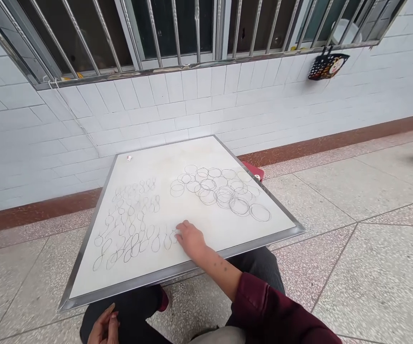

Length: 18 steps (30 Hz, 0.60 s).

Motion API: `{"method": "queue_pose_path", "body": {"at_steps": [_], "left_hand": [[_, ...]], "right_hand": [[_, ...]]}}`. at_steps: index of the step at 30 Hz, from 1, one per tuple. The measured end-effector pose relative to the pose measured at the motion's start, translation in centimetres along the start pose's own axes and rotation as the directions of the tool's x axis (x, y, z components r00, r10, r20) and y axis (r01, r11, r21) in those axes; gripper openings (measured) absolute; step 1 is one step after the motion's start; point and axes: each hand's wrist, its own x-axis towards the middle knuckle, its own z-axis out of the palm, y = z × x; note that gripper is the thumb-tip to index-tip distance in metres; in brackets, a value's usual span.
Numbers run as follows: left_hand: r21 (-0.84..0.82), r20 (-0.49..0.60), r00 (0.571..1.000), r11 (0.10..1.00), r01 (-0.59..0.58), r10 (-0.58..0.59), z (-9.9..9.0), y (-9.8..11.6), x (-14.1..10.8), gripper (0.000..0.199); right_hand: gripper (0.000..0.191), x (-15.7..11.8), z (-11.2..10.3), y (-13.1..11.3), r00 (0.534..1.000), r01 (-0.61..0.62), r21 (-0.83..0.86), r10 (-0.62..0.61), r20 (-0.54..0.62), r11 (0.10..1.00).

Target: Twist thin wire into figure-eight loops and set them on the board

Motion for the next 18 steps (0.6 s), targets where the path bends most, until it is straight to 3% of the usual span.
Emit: {"method": "queue_pose_path", "body": {"at_steps": [11,18], "left_hand": [[0.039,-0.028,1.000,0.999,-0.012,0.013,-0.1,1.5,0.2,0.051],[0.007,-0.044,0.997,0.998,-0.055,0.055,0.2,0.6,0.6,0.048]], "right_hand": [[0.026,0.8,0.0,0.6,0.999,0.036,0.096,-0.037,0.005,0.995],[0.025,0.3,-0.1,1.1,0.993,0.059,0.257,-0.030,-0.117,0.965]]}}
